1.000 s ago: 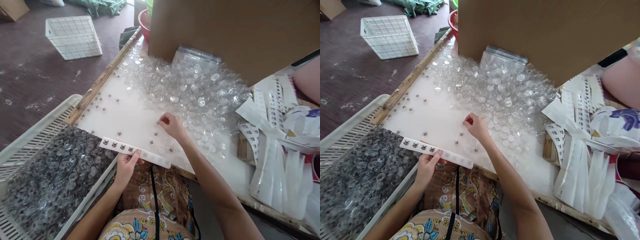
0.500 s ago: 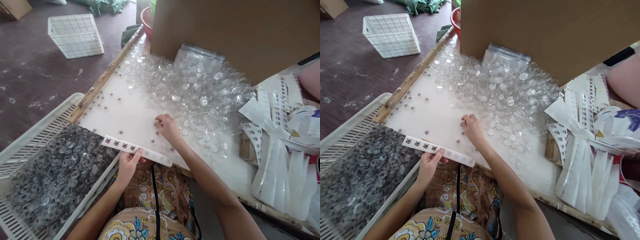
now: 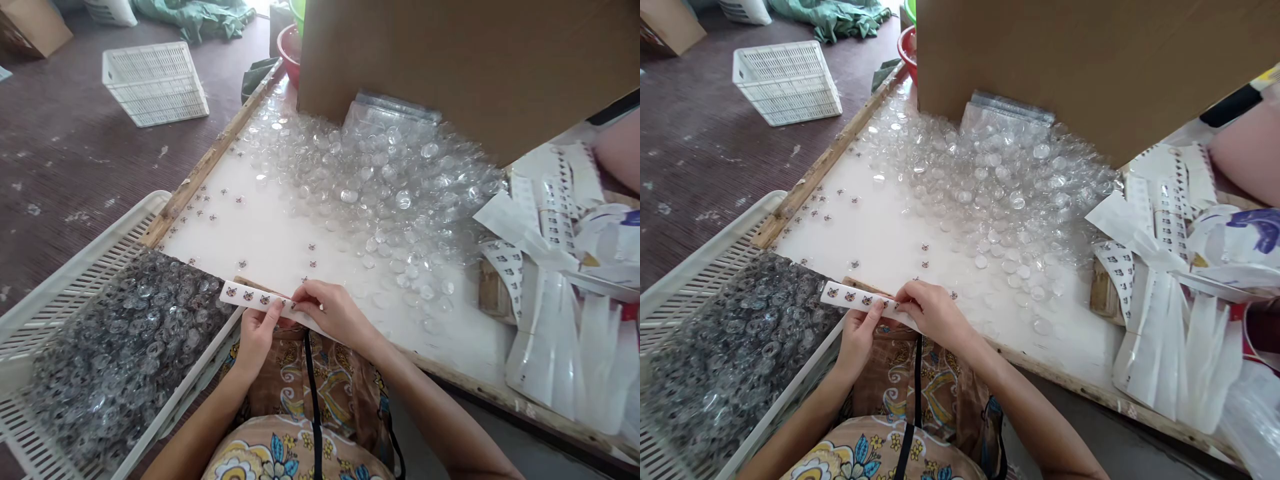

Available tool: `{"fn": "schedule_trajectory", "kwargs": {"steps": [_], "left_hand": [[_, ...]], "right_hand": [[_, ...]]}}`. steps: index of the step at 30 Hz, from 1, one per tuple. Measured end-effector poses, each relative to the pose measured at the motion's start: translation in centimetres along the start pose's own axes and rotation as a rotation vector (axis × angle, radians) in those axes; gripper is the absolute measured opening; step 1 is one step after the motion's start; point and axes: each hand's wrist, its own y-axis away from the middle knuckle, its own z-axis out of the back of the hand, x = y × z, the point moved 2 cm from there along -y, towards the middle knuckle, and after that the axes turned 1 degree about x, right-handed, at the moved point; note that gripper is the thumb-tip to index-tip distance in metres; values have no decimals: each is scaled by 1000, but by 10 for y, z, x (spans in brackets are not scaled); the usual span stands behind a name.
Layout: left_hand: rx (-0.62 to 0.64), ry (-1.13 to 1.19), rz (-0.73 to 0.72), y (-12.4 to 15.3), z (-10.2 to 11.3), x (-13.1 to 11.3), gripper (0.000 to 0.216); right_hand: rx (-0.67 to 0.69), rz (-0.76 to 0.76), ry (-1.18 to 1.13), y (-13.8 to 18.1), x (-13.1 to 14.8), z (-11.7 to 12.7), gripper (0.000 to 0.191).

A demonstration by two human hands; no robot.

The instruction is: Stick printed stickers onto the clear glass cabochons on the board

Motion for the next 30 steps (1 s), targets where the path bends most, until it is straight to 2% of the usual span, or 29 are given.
{"fn": "schedule_trajectory", "kwargs": {"steps": [4, 6, 8, 10, 12, 20, 26, 30], "left_hand": [[-36, -5, 26, -2, 3, 1, 35], [-50, -27, 37, -2, 3, 1, 36], [-56, -33, 45, -2, 4, 1, 36], [-46, -28, 52, -2, 4, 1, 36], [-31, -32, 52, -3, 4, 1, 37], [-46, -39, 43, -4, 3, -2, 36], [-27, -18, 39, -3, 3, 0, 35], [-31, -21, 40, 0, 5, -1, 35]], "right_hand": [[-144, 101, -10, 12, -4, 5, 13], [-274, 37, -68, 14, -12, 18, 10], [-353, -105, -81, 15, -26, 32, 8], [-302, -236, -43, 15, -40, 40, 8], [-204, -307, 4, 16, -49, 42, 8], [-83, -303, 190, 16, -50, 25, 7], [-190, -225, 511, 7, -48, 8, 14], [-251, -196, 378, 14, -51, 19, 24]]}}
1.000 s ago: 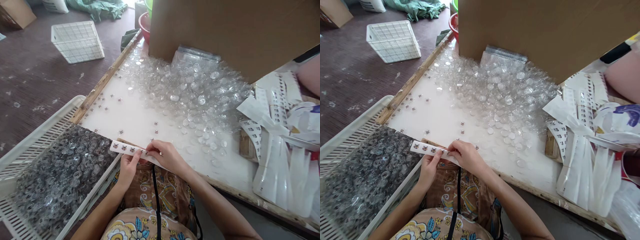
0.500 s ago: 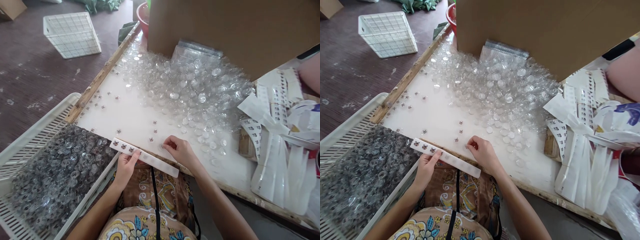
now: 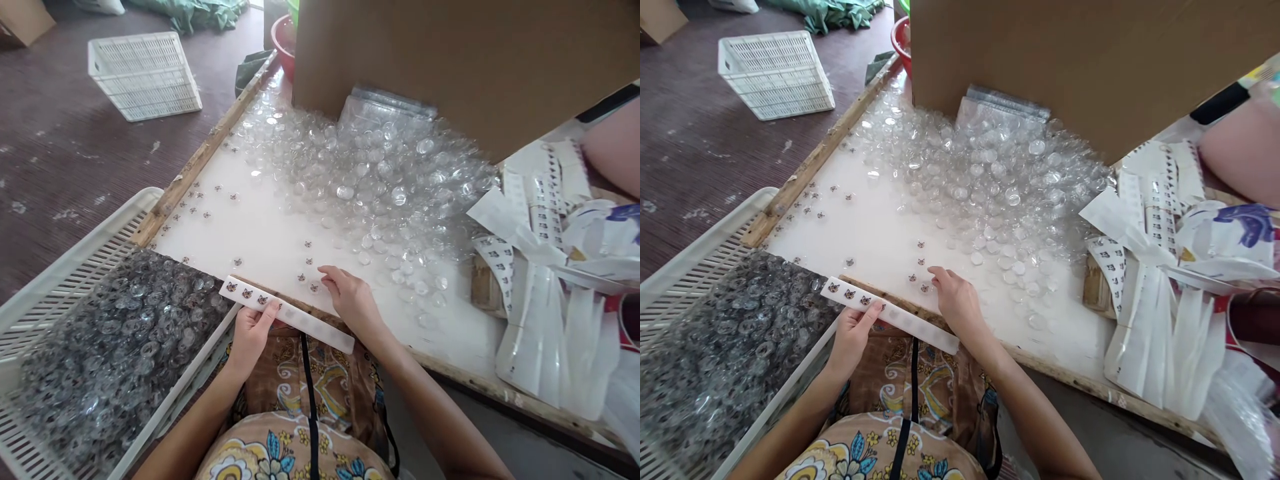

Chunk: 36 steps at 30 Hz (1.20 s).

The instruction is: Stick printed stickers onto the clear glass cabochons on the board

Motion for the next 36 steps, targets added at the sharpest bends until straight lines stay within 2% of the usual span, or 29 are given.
{"fn": "schedule_trajectory", "kwargs": {"steps": [2, 4, 6, 8, 11, 16, 18, 21, 28, 31, 33, 36], "left_hand": [[0, -13, -1, 1, 1, 0, 37], [6, -14, -10, 1, 1, -1, 38], [23, -13, -13, 1, 0, -2, 39], [54, -18, -6, 1, -3, -3, 39], [86, -25, 10, 1, -6, -4, 39], [128, -27, 30, 1, -10, -5, 33], [148, -39, 10, 1, -11, -5, 32], [138, -43, -3, 1, -10, -4, 36], [108, -28, 37, -4, -7, -2, 38], [93, -39, 33, -5, -8, -2, 38], [89, -33, 37, -4, -8, 0, 38], [85, -18, 45, -1, -7, 5, 39]], "right_hand": [[-33, -21, -73, 7, -8, 12, 23], [-57, -70, -28, 17, -14, 22, 18], [-39, -121, 66, 25, -16, 24, 17], [25, -126, 57, 29, -12, 19, 18], [117, -68, -134, 25, 3, 7, 20], [177, -11, -426, 10, 33, 4, 17], [244, 61, -497, 6, 44, 3, 20], [269, 140, -496, 6, 50, 1, 12], [134, 260, -287, 23, 47, -3, 16], [63, 305, -332, 24, 43, 5, 15], [-27, 235, -397, 18, 30, 14, 11], [-142, 6, -417, 5, -1, 25, 7]]}}
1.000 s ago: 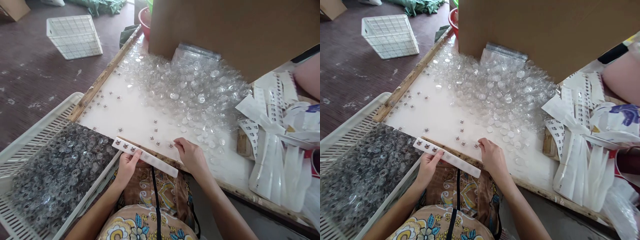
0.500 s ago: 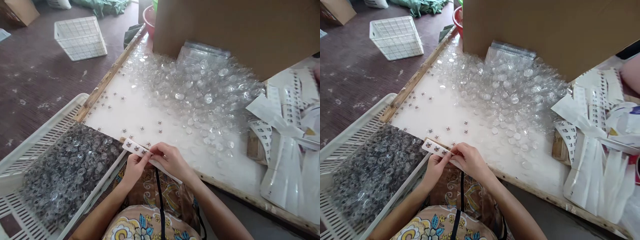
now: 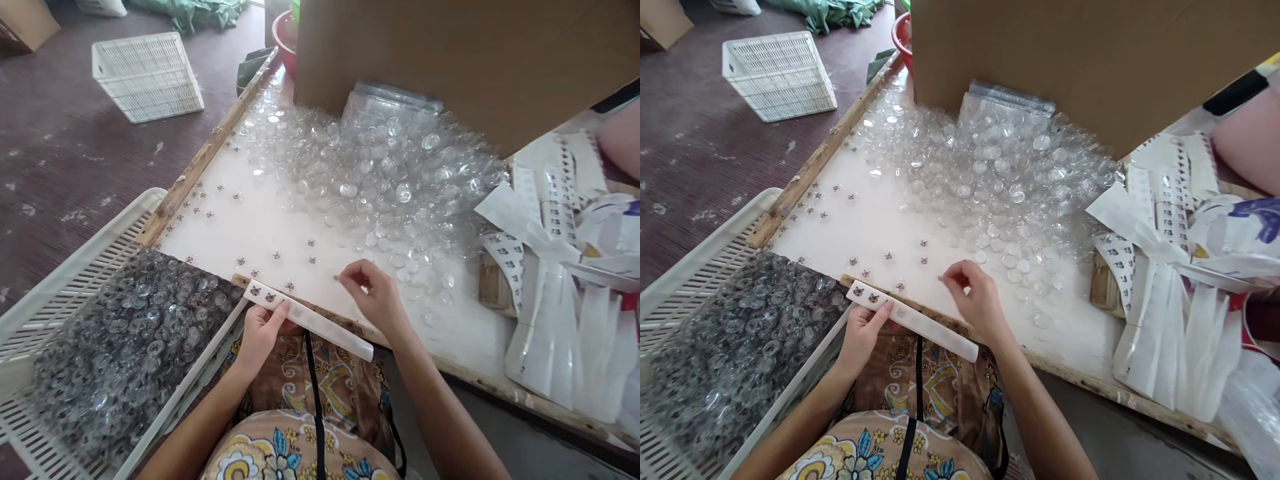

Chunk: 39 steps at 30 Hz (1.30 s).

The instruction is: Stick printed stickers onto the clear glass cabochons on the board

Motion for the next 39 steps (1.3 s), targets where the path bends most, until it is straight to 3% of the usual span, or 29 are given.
{"fn": "schedule_trajectory", "kwargs": {"steps": [4, 11, 17, 22, 26, 31, 35, 39], "left_hand": [[4, 36, 13, 3, -1, 4, 38], [3, 66, 17, 5, 0, 1, 38], [13, 68, 17, 4, -1, 1, 37], [15, 92, 38, 2, -3, -2, 35], [23, 91, 40, 1, -5, -2, 35], [40, 24, -6, 1, -6, 0, 44], [31, -31, -37, 1, -6, -2, 45], [11, -45, -19, 3, -8, -6, 46]], "right_hand": [[23, -185, 57, -13, -28, 7, 11], [55, -203, 184, -15, -32, -3, 5], [89, -81, 421, -13, -24, -21, 9], [146, -44, 418, -15, -16, -36, 17], [155, 35, 253, -9, 4, -35, 18], [336, 88, -33, 10, 35, -38, 13], [302, 132, -10, 20, 34, -37, 11], [198, 291, 193, 33, 25, -39, 17]]}}
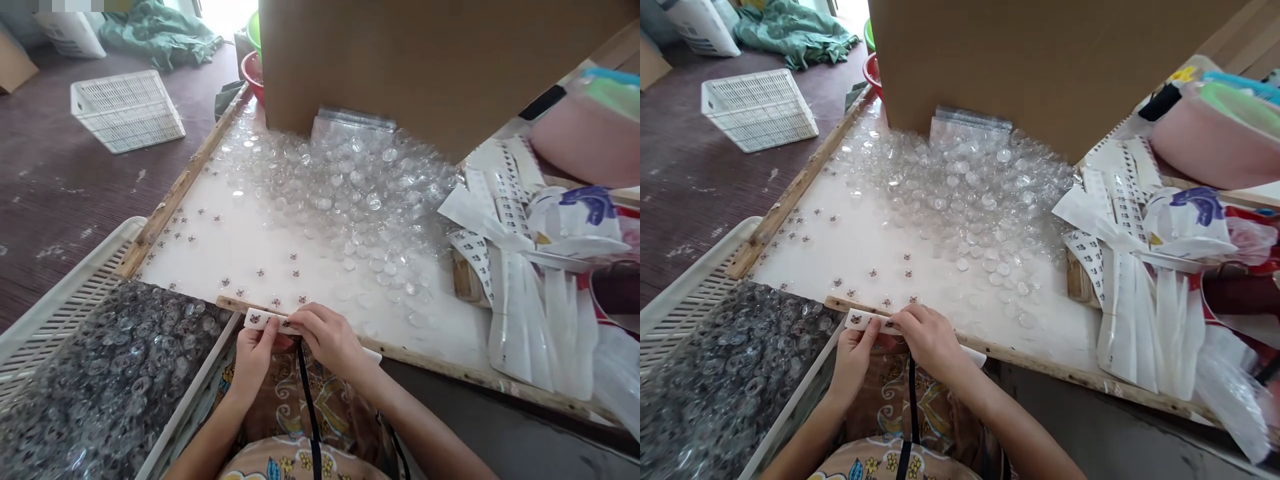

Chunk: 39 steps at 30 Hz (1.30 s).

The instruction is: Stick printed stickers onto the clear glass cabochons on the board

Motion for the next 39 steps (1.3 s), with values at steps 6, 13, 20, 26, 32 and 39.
{"fn": "schedule_trajectory", "kwargs": {"steps": [6, 13, 20, 26, 32, 39], "left_hand": [[-12, 16, 24, 0, -4, 0, 43], [-50, -17, 23, -7, 2, 5, 47], [-41, 0, 18, -11, 3, 5, 46], [-42, 4, 41, -13, 4, 6, 46], [-22, 16, 36, -12, 2, 5, 44], [-25, 9, 27, -5, -2, 0, 48]], "right_hand": [[-177, 45, -41, 4, 11, 3, 12], [-355, -318, -166, -21, -43, 54, 10], [-227, -535, -3, -31, -90, 57, 8], [-146, -521, 190, -36, -88, 45, 6], [-128, -470, 373, -38, -81, 26, 12], [-77, -328, -16, -38, -32, 12, 23]]}}
